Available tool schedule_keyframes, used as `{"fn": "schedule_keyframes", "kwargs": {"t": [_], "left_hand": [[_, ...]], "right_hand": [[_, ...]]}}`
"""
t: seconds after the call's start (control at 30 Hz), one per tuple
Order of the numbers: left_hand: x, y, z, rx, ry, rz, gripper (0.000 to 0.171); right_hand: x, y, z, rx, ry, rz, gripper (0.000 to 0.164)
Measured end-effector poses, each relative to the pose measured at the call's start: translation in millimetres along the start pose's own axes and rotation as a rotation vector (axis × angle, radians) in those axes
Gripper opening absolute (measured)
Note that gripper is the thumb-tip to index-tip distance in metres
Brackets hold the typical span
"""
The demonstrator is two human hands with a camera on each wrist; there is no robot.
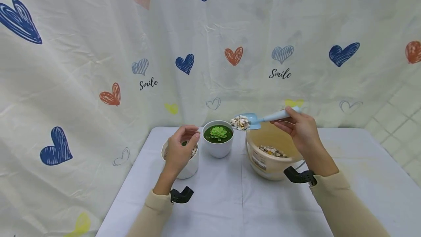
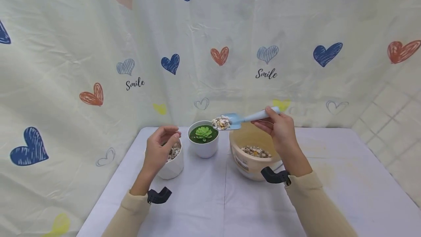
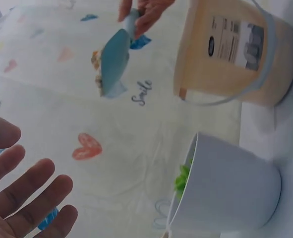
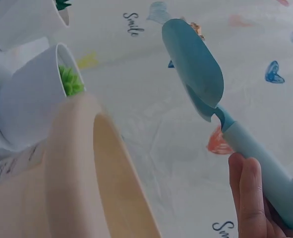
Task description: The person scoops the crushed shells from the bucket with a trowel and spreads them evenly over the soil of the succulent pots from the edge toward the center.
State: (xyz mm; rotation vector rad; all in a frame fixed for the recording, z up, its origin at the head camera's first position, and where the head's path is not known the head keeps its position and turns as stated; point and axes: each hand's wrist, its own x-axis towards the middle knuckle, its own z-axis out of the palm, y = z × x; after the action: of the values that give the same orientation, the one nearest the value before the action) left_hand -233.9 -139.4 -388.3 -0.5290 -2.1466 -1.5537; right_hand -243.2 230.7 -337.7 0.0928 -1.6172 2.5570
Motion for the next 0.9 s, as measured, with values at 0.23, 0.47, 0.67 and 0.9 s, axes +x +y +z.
{"fn": "schedule_keyframes", "kwargs": {"t": [0.23, 0.47, 0.67, 0.9], "left_hand": [[-6.5, -23.2, -32.8, 0.165, 0.103, 0.042, 0.017], [-17.7, -50.5, -48.8, 0.335, 0.088, -0.040, 0.035], [-26.0, -74.2, -53.6, 0.346, -0.021, -0.183, 0.074], [-33.4, -93.7, -52.3, 0.275, -0.059, -0.267, 0.104]], "right_hand": [[4.8, 12.0, 22.2, -0.019, 0.006, 0.070, 0.026], [8.9, 29.5, 41.2, -0.036, 0.026, 0.138, 0.028], [17.0, 47.7, 54.9, -0.088, 0.006, 0.162, 0.026], [24.1, 61.7, 73.7, -0.115, 0.049, 0.181, 0.024]]}}
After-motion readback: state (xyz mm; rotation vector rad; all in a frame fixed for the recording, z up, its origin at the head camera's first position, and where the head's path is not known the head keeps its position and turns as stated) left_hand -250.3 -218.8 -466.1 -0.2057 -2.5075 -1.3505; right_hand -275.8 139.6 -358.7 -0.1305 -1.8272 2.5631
